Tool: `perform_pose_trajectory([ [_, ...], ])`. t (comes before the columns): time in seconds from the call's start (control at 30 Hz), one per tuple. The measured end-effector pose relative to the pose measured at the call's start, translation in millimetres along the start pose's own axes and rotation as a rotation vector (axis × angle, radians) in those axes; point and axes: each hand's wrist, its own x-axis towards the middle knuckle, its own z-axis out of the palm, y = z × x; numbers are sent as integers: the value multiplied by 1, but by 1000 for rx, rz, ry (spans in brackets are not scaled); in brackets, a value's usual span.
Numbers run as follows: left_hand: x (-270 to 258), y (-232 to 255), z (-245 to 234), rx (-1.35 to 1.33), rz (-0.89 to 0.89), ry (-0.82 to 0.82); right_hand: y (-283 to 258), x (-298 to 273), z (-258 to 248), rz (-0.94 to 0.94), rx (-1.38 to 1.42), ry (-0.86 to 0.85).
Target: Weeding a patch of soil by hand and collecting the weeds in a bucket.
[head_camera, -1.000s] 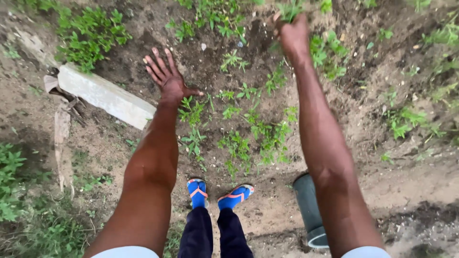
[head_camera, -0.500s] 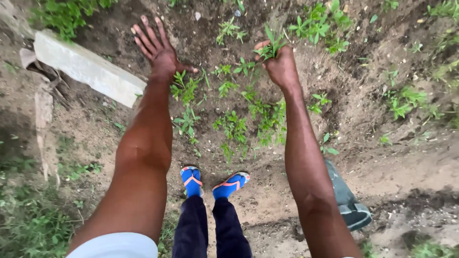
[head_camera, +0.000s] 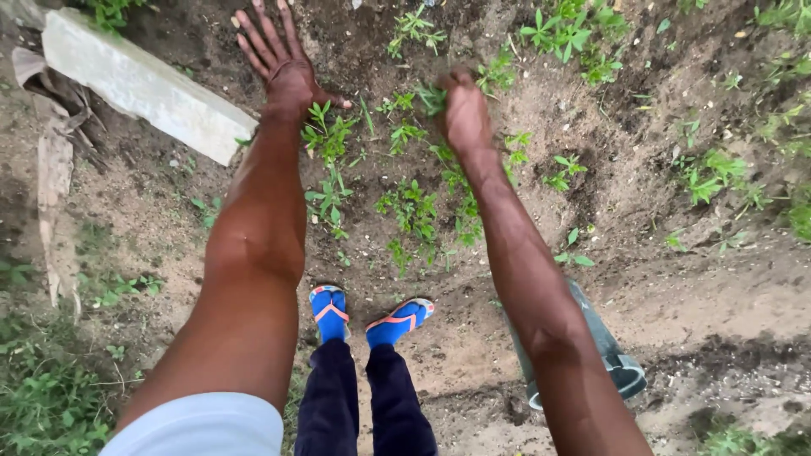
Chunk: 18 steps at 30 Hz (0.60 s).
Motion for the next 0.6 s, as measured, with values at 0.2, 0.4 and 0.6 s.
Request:
perform_pose_trajectory([
  [0.2, 3, -3, 9, 1, -16, -26, 6, -17, 19, -249, -101, 272],
  [0.4, 5, -7, 10, 24, -16, -19, -5, -25, 25, -178, -126, 314],
  [0.6, 16, -14, 21, 55, 16, 14, -25, -24, 2, -105, -181, 220],
])
